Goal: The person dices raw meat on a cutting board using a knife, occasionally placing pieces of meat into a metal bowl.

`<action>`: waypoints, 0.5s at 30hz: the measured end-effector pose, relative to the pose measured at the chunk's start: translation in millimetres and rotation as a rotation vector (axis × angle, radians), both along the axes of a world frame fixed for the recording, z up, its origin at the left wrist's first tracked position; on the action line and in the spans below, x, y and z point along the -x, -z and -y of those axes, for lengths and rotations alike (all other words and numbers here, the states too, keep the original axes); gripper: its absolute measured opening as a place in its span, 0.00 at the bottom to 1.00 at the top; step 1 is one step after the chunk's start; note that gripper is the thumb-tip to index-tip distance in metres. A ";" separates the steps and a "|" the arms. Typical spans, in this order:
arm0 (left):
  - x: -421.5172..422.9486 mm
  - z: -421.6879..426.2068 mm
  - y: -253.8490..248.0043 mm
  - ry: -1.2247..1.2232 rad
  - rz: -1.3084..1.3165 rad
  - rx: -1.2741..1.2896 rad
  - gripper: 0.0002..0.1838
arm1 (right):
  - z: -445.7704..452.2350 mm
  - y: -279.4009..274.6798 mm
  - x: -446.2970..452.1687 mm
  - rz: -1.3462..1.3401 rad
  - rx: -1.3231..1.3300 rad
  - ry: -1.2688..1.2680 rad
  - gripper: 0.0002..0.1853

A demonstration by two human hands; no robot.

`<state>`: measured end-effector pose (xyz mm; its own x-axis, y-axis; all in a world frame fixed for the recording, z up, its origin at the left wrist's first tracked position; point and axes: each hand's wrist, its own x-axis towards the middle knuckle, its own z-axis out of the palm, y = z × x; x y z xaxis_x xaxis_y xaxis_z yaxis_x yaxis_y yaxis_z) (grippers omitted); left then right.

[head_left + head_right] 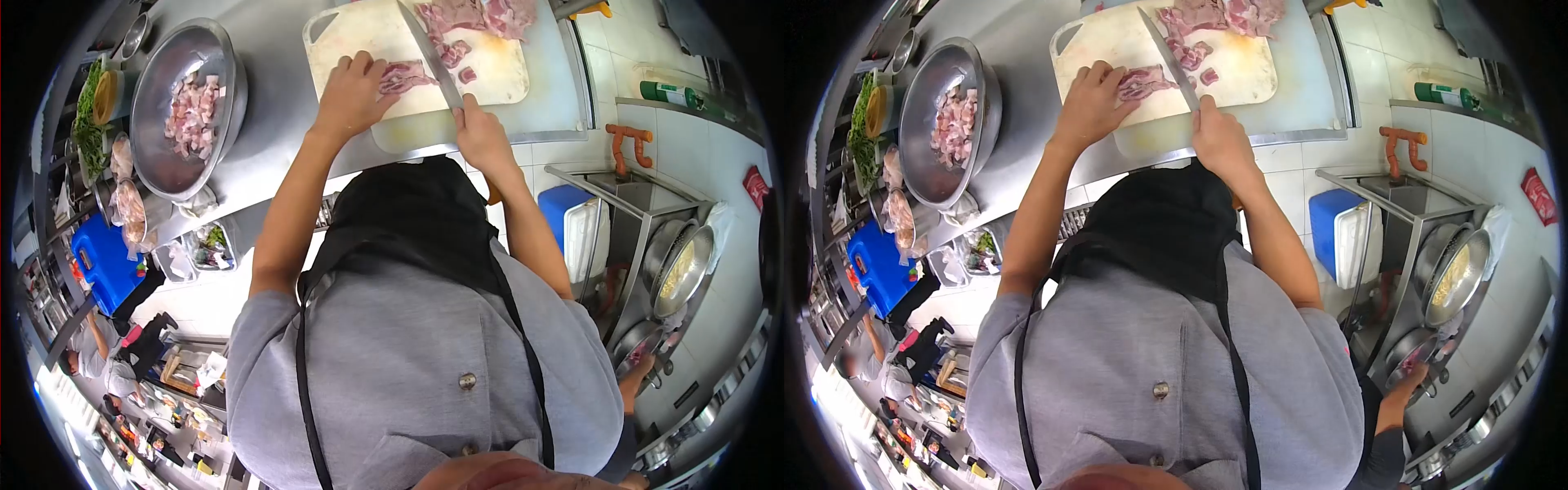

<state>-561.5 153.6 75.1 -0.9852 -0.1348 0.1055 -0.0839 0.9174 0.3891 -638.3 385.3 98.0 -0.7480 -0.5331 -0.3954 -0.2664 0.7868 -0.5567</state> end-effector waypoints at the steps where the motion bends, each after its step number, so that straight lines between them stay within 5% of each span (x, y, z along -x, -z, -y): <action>1: -0.4 -1.2 0.9 0.016 0.032 -0.034 0.29 | 3.8 -1.0 -0.7 -0.001 -0.003 -0.008 0.13; 5: 1.9 -11.1 -14.1 -0.029 0.033 0.025 0.24 | 12.2 -19.1 -2.4 -0.106 -0.036 -0.043 0.11; 7: 12.6 -12.0 -12.5 -0.030 -0.253 -0.066 0.22 | 10.5 -27.6 -9.8 -0.136 -0.071 -0.053 0.10; 15: 28.4 -22.5 16.2 0.129 -0.274 -0.173 0.12 | -18.9 -47.6 -52.7 -0.124 -0.256 -0.159 0.12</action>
